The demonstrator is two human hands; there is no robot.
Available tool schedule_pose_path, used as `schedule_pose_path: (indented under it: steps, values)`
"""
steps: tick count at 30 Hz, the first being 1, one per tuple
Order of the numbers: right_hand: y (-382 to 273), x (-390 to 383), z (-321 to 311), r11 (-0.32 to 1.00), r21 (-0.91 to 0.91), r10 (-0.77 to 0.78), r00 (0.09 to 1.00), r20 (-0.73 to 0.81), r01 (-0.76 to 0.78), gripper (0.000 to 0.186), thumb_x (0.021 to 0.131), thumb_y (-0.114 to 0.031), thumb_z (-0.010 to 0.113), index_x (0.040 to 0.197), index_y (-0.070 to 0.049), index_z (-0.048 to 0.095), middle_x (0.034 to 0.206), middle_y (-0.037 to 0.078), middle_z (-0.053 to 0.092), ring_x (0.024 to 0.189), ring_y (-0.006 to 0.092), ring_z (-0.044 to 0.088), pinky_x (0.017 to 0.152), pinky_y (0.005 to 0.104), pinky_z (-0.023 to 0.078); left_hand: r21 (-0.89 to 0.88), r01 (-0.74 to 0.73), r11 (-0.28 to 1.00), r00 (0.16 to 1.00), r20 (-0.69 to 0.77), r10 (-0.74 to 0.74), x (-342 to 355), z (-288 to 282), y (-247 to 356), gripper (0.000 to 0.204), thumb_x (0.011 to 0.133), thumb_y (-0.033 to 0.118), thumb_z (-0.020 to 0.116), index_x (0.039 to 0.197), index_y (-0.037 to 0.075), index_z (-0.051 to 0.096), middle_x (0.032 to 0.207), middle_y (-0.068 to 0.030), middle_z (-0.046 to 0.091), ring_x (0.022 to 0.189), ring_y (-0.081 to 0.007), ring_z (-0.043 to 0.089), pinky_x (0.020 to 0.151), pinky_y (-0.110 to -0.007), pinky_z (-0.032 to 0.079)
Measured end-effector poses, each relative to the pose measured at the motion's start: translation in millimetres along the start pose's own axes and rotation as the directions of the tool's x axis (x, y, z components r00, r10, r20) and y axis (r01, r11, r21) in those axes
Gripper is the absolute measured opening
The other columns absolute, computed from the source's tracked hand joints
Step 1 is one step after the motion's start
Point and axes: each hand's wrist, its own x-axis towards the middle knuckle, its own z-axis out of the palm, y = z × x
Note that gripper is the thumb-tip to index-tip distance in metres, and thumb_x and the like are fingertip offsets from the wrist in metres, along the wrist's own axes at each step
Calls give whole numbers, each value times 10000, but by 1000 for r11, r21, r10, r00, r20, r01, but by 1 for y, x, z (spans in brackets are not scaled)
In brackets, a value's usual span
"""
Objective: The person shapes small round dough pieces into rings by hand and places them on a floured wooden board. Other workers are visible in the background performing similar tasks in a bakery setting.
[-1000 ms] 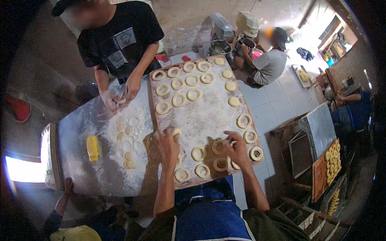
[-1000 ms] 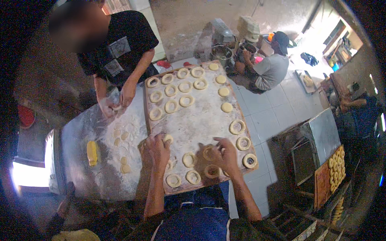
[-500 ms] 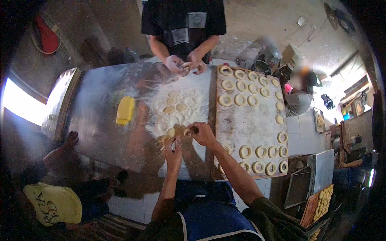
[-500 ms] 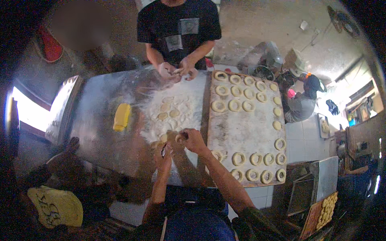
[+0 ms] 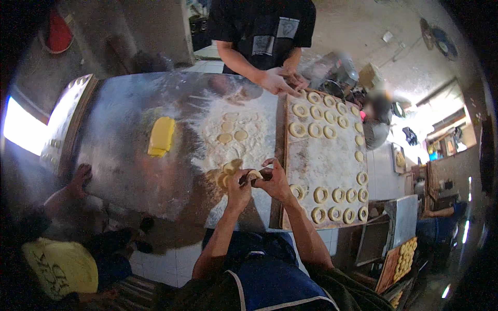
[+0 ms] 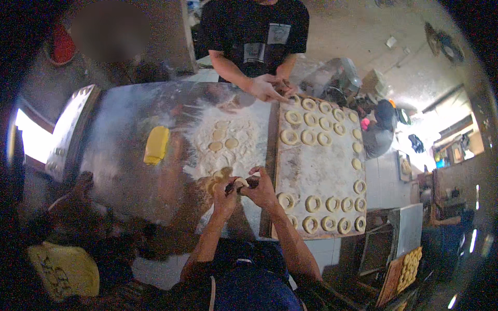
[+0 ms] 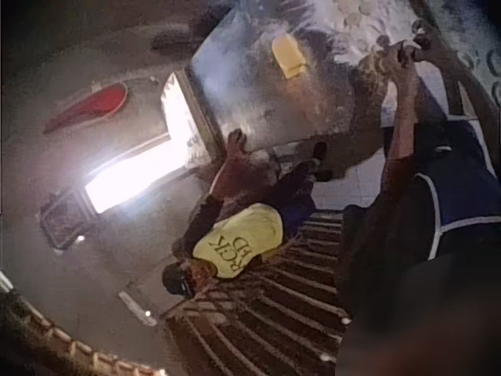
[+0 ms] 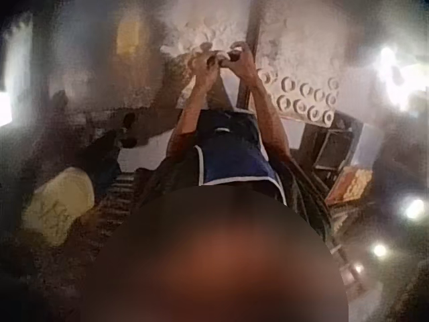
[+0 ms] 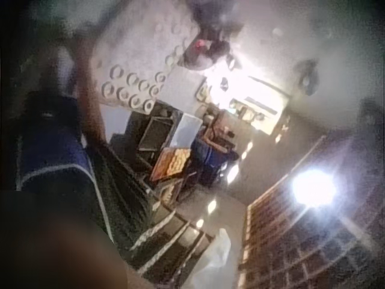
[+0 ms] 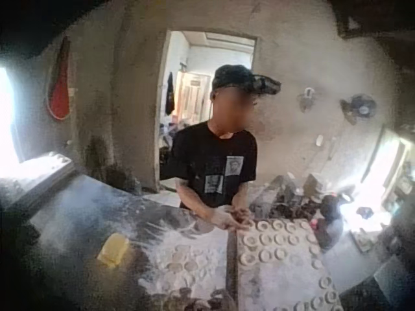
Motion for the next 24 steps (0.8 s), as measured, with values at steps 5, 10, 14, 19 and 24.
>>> schedule_pose_path:
  steps: [5,10,14,19,24]
  values:
    - [-7,-15,-32,905,405,89,988,125,-133,334,824,-56,584,1142,-66,483,752,20,581,643,141,552,642,280,454,-503,129,855,968,253,3,-5,15,13,342,884,133,673,1176,10,545,994,-68,639,903,-154,609,806,-310,503]
    - [2,-9,-47,951,170,279,955,-99,-260,386,946,-390,449,1009,-33,580,781,47,619,699,184,579,645,344,461,-768,186,613,942,317,112,-3,41,13,346,910,209,585,1202,88,442,992,-60,600,903,-148,590,803,-317,506]
    - [5,-23,-62,898,441,140,948,-285,0,515,996,-376,384,789,35,617,723,78,635,645,210,582,628,357,467,-826,59,561,963,196,187,7,71,11,257,955,260,497,1149,97,459,934,-68,552,879,-187,585,769,-311,502]
    - [6,-36,-96,429,-854,-528,849,29,296,448,1019,-316,356,910,34,614,703,131,636,616,276,579,641,358,474,221,-479,850,867,-31,497,2,123,21,230,952,297,471,956,81,391,753,-29,390,728,-139,437,626,-315,409]
    - [13,-43,-123,942,-125,-334,826,-453,313,551,1001,-441,392,831,40,600,683,155,593,572,261,507,597,405,419,-790,62,610,998,61,-22,9,184,13,282,999,330,443,884,74,467,762,-35,514,724,-169,492,630,-364,413]
